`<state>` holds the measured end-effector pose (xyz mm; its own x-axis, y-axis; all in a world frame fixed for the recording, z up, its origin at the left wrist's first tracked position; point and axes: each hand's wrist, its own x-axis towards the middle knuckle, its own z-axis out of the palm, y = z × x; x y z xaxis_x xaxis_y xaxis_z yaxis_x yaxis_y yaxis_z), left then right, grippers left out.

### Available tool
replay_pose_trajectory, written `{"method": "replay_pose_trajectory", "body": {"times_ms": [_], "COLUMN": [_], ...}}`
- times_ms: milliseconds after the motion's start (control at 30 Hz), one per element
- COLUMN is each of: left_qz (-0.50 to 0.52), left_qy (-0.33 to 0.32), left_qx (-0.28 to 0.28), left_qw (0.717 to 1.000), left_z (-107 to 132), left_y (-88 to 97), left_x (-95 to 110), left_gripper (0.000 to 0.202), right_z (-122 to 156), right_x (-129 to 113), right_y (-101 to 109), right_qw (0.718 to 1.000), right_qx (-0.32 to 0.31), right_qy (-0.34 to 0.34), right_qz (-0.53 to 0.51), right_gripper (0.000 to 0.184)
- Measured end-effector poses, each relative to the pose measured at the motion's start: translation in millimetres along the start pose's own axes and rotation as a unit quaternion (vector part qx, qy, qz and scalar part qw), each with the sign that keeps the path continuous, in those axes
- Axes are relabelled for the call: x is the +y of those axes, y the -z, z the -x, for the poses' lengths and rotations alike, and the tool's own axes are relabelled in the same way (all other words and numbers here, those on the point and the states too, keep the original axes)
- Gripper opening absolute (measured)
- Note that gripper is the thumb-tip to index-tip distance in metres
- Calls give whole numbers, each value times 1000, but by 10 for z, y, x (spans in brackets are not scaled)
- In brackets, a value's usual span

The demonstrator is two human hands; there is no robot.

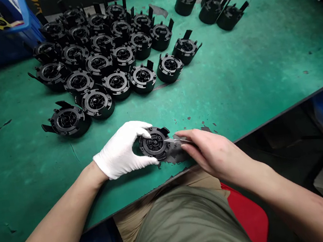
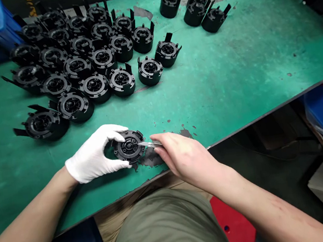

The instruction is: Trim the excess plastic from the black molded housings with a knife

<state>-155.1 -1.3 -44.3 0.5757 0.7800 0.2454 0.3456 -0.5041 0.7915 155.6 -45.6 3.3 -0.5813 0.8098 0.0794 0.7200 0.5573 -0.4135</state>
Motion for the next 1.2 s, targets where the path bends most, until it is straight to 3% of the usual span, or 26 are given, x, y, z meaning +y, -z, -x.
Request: {"method": "replay_pose_trajectory", "body": {"times_ms": [200,467,767,1000,1200], "left_qz": [9,18,34,32,15], "left_qy": [14,6,7,-1,-14], "left_qx": [-2,2,14,12,9], "left_qw": [1000,1000,999,999,1000], "left_z": [-2,-16,4,-4,-9], "left_y": [2,-6,-16,-19,-30], "left_x": [4,-8,-10,-23,-37], "left_gripper": [66,68,72,71,71], "right_z": [-175,-212,-204,-177,-132], "right_x": [-8,3,38,-86,-163], "right_y": [-14,31,-17,37,29], "right_qw": [997,992,995,980,977], "right_qx": [21,20,21,7,-11], "right_qy": [49,76,78,91,79], "right_qz": [64,96,63,179,195], "right_gripper": [14,14,11,14,19]}}
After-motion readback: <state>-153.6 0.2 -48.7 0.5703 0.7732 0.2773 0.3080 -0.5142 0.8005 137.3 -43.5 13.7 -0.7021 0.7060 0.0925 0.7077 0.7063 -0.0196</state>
